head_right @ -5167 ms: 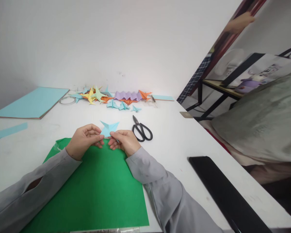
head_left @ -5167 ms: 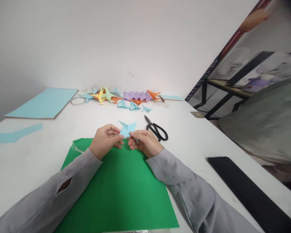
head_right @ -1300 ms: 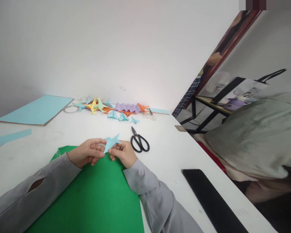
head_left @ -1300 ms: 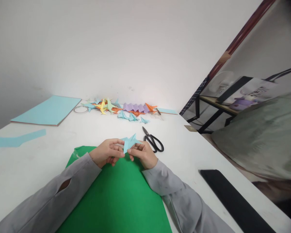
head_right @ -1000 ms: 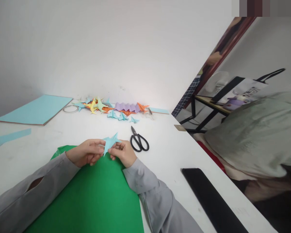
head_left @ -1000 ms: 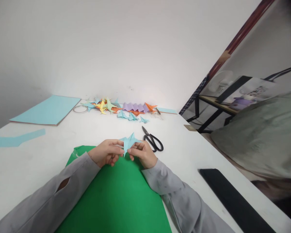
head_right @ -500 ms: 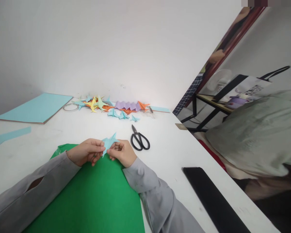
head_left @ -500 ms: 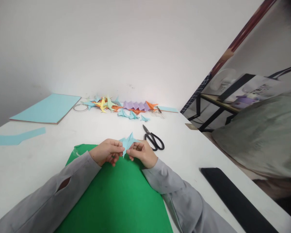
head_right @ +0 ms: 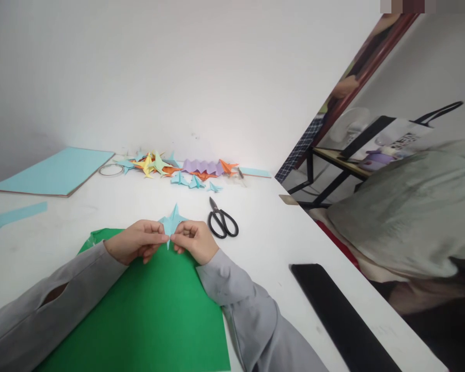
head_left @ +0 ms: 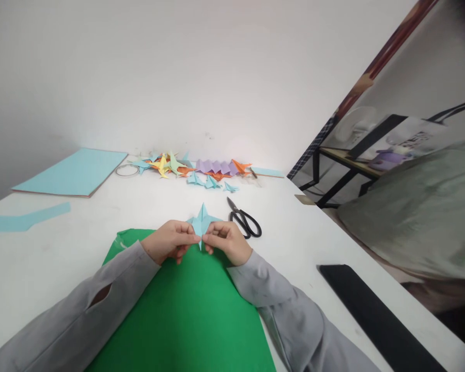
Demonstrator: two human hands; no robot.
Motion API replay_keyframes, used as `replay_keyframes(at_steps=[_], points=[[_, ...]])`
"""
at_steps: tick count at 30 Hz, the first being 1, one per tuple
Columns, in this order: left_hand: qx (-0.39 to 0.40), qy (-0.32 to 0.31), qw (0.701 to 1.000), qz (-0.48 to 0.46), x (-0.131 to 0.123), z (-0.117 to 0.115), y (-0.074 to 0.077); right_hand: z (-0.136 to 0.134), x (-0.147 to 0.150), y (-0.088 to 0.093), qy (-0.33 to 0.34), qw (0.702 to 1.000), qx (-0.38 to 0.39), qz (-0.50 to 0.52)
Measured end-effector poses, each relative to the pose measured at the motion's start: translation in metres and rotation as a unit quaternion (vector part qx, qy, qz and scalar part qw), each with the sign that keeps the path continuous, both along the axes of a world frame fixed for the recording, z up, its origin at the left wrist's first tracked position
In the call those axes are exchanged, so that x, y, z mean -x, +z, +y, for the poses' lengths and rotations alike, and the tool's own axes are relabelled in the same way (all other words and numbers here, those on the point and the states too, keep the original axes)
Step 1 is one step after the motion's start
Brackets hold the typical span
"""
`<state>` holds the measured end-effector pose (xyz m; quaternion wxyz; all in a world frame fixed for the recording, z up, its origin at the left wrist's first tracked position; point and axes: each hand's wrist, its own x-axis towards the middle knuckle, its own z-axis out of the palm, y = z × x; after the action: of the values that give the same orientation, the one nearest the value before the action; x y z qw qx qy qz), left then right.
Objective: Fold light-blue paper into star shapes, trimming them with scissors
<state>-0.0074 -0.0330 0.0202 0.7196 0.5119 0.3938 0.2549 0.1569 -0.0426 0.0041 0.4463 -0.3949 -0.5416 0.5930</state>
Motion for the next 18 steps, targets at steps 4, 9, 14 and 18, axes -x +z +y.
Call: replay_keyframes(at_steps=[4, 9, 14, 18], points=[[0.011, 0.019, 1.000, -0.001, 0.0000, -0.0002, 0.0012, 0.0022, -0.0012, -0.0028, -0.003, 0.999, -0.001, 0.043], [0.080, 0.072, 0.990, -0.087, 0.0006, 0.0017, 0.0038, 0.0022, -0.0020, -0.0060, 0.017, 0.997, 0.017, 0.076], [0.061, 0.075, 0.990, -0.099, -0.0015, -0.0003, 0.0005, -0.0009, -0.0011, -0.0053, 0.082, 0.995, 0.026, 0.053], [0.042, 0.075, 0.990, -0.115, -0.0030, -0.0025, -0.0031, -0.0060, 0.0013, 0.0002, 0.070, 0.998, 0.000, -0.004]])
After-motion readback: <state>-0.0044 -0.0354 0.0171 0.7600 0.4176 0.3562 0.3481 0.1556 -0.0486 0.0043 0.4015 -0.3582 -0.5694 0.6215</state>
